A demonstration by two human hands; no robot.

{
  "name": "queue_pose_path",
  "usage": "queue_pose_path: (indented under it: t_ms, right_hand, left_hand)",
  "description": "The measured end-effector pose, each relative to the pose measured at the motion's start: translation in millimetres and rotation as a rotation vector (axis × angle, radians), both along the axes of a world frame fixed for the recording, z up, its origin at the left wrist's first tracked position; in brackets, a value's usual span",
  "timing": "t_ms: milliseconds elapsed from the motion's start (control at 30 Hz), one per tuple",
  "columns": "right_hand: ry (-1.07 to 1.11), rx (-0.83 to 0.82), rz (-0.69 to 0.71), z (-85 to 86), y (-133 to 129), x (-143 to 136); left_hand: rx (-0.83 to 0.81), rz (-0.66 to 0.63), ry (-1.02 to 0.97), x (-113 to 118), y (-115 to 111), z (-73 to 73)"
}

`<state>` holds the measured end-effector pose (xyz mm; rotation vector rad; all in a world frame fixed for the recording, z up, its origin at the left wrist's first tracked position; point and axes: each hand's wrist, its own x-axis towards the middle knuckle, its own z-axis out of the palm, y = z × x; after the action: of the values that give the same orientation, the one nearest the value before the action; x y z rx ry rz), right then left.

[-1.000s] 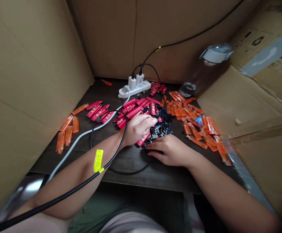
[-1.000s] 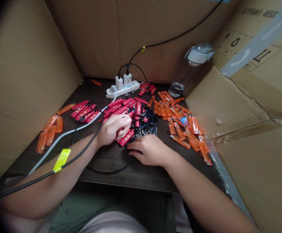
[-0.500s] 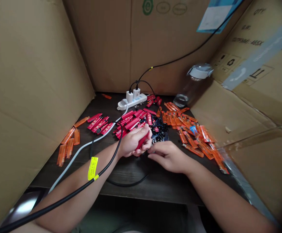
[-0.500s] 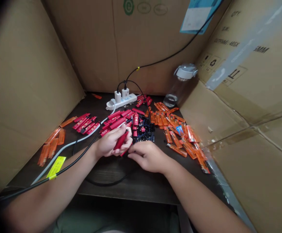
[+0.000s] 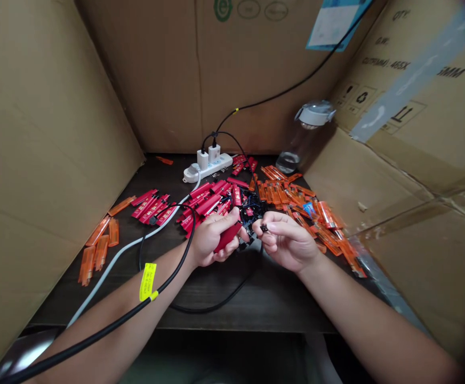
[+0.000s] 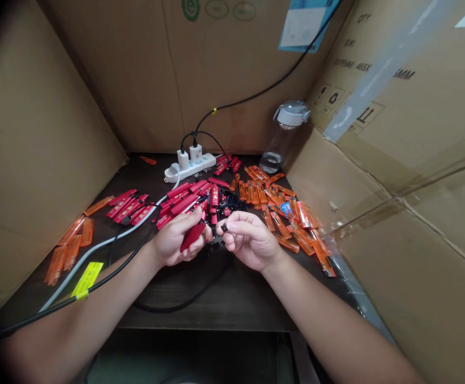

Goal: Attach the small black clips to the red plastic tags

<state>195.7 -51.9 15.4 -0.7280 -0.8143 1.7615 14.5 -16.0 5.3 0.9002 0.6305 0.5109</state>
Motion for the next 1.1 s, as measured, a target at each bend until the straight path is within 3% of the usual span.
queue_pose_path:
  t_ms: [200,500,600,733,833,1100]
  right_hand:
    - [0.002,-0.021,0.040,-1.3,1,0]
    - [-0.052,-0.017,-0.073,-3.9,3,-2]
    - [-0.101,0.060,-0.173,-2.6,2,-5]
    - [-0.176,0.193,-0.324,-1.4,0,-7]
    - [-0.265,0.244,-0.337,-1.5,-2,-5]
    - [-0.394,0.459,-0.293,-4.6,-9,-3]
  left_hand:
    - [0.023,0.049,-0.015,1,0,-0.8]
    - [0.179,0.143,0.036,3,-2,-0.5]
    - [0.386,0.188,0.065,2,-3,0.9]
    - [0.857,0.288,0.211,-1,-6,4.9]
    - [1.095,0.392,0.299,-2,-8,7.4]
    - [1.310,0.389,0.261,-2,-9,6.2]
